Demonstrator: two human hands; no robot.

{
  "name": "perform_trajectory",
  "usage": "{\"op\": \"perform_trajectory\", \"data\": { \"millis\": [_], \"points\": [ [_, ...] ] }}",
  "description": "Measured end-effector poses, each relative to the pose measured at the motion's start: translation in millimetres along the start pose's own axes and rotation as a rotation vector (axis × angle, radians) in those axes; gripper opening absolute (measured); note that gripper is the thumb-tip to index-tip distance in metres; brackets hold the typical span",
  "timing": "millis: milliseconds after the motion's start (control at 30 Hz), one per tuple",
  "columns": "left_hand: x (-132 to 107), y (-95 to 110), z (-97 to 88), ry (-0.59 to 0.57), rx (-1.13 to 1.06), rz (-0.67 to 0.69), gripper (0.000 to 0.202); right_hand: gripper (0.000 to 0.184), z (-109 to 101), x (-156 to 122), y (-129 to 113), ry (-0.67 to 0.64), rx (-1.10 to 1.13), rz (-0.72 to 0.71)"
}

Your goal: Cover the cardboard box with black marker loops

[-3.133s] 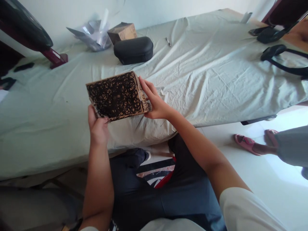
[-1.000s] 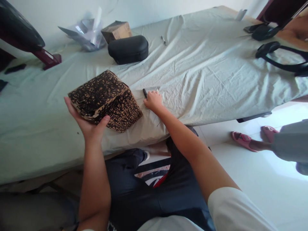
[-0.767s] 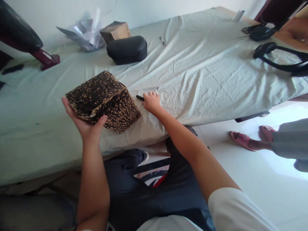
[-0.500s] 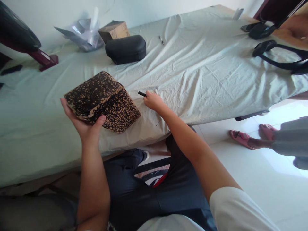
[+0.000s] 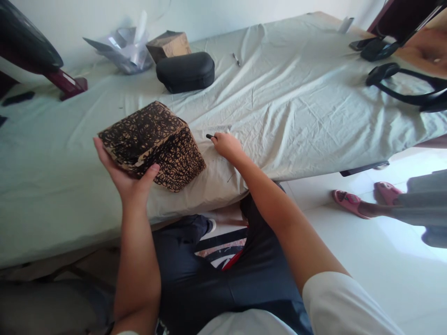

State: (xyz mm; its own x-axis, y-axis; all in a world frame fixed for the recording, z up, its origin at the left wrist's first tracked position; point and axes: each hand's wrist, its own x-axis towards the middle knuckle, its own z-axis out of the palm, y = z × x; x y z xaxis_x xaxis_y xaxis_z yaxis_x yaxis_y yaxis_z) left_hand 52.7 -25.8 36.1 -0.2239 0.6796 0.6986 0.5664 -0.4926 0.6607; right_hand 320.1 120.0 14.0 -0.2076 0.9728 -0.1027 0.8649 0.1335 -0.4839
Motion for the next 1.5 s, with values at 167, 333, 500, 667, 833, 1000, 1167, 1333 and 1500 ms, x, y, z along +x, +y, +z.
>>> {"op": "perform_trajectory", "data": {
  "millis": [167,333,500,667,833,1000,1167,1333,1500],
  "points": [
    [-1.3,10.8,-0.7,0.0,-0.042,-0.095,0.116,0.05,3.0,-3.0,-7.7,0.033,-0.039,0.089],
    [5.7,40.8,-11.1,-0.109,0.316,-0.224,0.129,0.063,-3.9,-6.1,-10.9,0.013,-0.073,0.138],
    [12.2,69.0,-17.5,-0.151,0.414,-0.261,0.129,0.05,-25.0,-17.9,0.6,-0.112,-0.148,0.144],
    [6.8,91.6,-10.6,-0.105,0.513,-0.224,0.134,0.074,-47.7,-38.1,9.7,-0.183,0.408,-0.045],
    [-2.7,117.3,0.3,-0.027,0.631,-0.2,0.135,0.037,-59.2,-62.2,-21.4,-0.17,1.126,-0.428],
    [0.4,117.2,7.2,-0.073,0.736,-0.25,0.098,0.04,-52.3,-91.3,-48.7,0.126,1.395,-0.789],
    [6.7,100.1,7.4,-0.095,0.776,-0.33,0.085,0.038,-42.7,-113.0,-53.0,0.171,1.228,-0.878],
    [-2.2,112.6,8.9,-0.143,0.724,-0.283,0.088,0.025,-37.3,-120.2,-55.1,0.295,0.964,-0.837],
    [-10.7,130.0,11.7,-0.183,0.701,-0.269,0.091,0.014,-38.9,-123.5,-58.2,0.488,0.68,-0.717]
  ]
}}
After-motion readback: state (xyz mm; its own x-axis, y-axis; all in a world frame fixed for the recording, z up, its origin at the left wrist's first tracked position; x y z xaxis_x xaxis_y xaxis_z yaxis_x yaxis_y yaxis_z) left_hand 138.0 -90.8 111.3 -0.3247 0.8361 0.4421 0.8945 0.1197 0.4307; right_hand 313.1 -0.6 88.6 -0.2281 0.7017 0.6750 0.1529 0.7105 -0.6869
